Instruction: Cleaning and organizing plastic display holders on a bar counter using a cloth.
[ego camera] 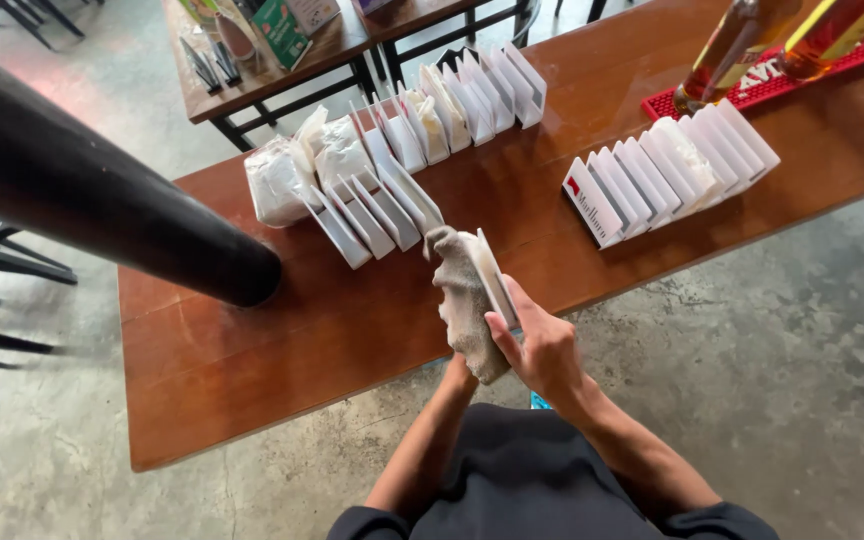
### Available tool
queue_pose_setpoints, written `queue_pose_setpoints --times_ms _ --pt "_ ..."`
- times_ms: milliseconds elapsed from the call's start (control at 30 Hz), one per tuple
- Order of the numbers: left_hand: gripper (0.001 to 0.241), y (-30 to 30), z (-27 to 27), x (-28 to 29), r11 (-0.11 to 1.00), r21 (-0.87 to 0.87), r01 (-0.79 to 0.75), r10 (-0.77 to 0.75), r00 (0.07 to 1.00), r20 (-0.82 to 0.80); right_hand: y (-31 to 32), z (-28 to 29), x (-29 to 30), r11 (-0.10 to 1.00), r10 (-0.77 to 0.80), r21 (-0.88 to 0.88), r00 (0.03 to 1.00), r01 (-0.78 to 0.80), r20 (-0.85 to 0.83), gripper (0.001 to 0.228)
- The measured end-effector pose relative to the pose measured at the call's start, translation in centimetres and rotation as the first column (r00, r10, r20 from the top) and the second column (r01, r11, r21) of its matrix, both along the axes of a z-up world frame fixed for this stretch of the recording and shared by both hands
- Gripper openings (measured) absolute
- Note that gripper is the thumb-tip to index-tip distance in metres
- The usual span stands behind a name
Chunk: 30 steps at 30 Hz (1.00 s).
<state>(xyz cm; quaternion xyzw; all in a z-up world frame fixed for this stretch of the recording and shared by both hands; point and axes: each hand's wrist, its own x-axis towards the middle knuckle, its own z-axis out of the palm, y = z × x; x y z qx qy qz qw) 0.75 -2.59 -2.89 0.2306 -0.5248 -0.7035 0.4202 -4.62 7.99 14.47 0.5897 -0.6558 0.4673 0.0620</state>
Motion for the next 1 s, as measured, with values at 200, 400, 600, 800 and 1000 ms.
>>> queue_pose_setpoints --times_ms 200,400,600,800,1000 --pt "0.030 -2.0 14.5 0.6 0.775 -0.589 -0.230 0.502 0.790 0.352 0.1 0.5 -0.1 0.996 0.084 -0.037 0.994 -0.086 -0.068 0.056" --pt "0.049 -1.3 7.1 0.8 0.426 -0.895 -0.131 0.671 0.709 0.216 0.1 1.6 -0.1 0.994 -0.004 -0.108 1.000 0.007 0.023 0.050" --pt "0.038 4.7 8.1 2.6 0.781 -0.613 0.121 0.090 0.949 0.302 -0.3 2.4 -1.9 0.994 -0.091 0.074 0.965 0.075 0.247 0.048" --pt "0.040 -1.9 2.1 0.6 0.881 -0.441 -0.172 0.297 0.926 0.233 1.1 1.7 -0.5 0.999 0.039 0.016 0.996 -0.041 0.082 0.055" --pt "0.042 -5.2 -1.7 -0.2 0.979 -0.192 -0.070 0.030 0.979 -0.203 0.7 0.7 -0.1 0.999 0.029 -0.041 0.996 -0.026 0.083 0.055"
